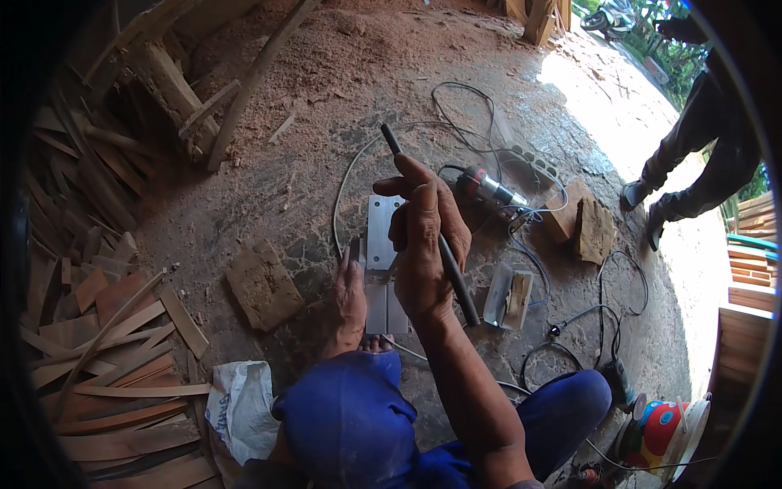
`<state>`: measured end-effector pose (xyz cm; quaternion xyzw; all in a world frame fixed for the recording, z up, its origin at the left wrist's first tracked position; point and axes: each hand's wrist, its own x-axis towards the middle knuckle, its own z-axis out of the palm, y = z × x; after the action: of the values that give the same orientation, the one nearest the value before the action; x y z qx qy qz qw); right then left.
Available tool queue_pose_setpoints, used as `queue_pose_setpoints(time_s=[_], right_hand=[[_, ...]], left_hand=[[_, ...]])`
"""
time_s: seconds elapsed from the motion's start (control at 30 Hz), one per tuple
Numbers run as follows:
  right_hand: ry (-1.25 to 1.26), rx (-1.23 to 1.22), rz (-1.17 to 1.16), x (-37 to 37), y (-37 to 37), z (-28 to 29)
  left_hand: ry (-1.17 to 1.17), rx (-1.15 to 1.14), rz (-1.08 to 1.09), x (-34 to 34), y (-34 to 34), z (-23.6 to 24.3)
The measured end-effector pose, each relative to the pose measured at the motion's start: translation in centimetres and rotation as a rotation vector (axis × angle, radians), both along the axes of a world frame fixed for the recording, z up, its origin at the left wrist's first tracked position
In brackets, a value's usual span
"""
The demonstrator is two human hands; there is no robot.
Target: The person uses a T-handle hex key to tighten or adjust components on an electric hand planer, then fits a small metal blade or guide into the tool by hand.
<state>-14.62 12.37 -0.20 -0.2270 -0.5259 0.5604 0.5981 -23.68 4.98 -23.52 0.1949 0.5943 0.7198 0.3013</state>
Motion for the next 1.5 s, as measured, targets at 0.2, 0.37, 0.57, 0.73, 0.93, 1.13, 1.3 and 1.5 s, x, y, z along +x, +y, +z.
queue_pose_setpoints(time_s=[0.2, 0.37, 0.57, 0.73, 0.93, 1.13, 1.3, 1.5], right_hand=[[0.046, 0.014, 0.084, 0.1, 0.6, -0.7], [-0.066, 0.032, -0.106, -0.9, -0.1, -1.3], [-0.044, 0.064, -0.069, -1.3, -0.1, -0.4], [-0.008, 0.058, -0.079, -1.6, -0.4, -1.1], [-0.060, 0.089, -0.111, -1.9, -0.6, -1.3], [-0.188, 0.284, -0.287, -2.8, -1.0, -1.6], [-0.173, 0.207, -0.281, -3.3, -0.9, -1.4], [-0.164, 0.122, -0.219, -2.9, -1.3, -0.6]], left_hand=[[0.020, 0.021, -0.027, -0.4, -0.2, -0.4], [-0.024, 0.085, -0.032, -0.2, -0.2, -0.3], [0.021, 0.087, -0.022, -0.1, -0.1, -0.1], [-0.005, 0.077, -0.006, -0.2, 0.2, -0.4], [0.012, 0.050, 0.007, -0.3, 0.1, -1.0], [0.051, 0.044, 0.028, -0.3, 0.4, -1.4], [0.033, 0.047, 0.036, -0.2, 0.4, -1.5], [0.041, 0.027, -0.003, -0.5, 0.1, -1.6]])
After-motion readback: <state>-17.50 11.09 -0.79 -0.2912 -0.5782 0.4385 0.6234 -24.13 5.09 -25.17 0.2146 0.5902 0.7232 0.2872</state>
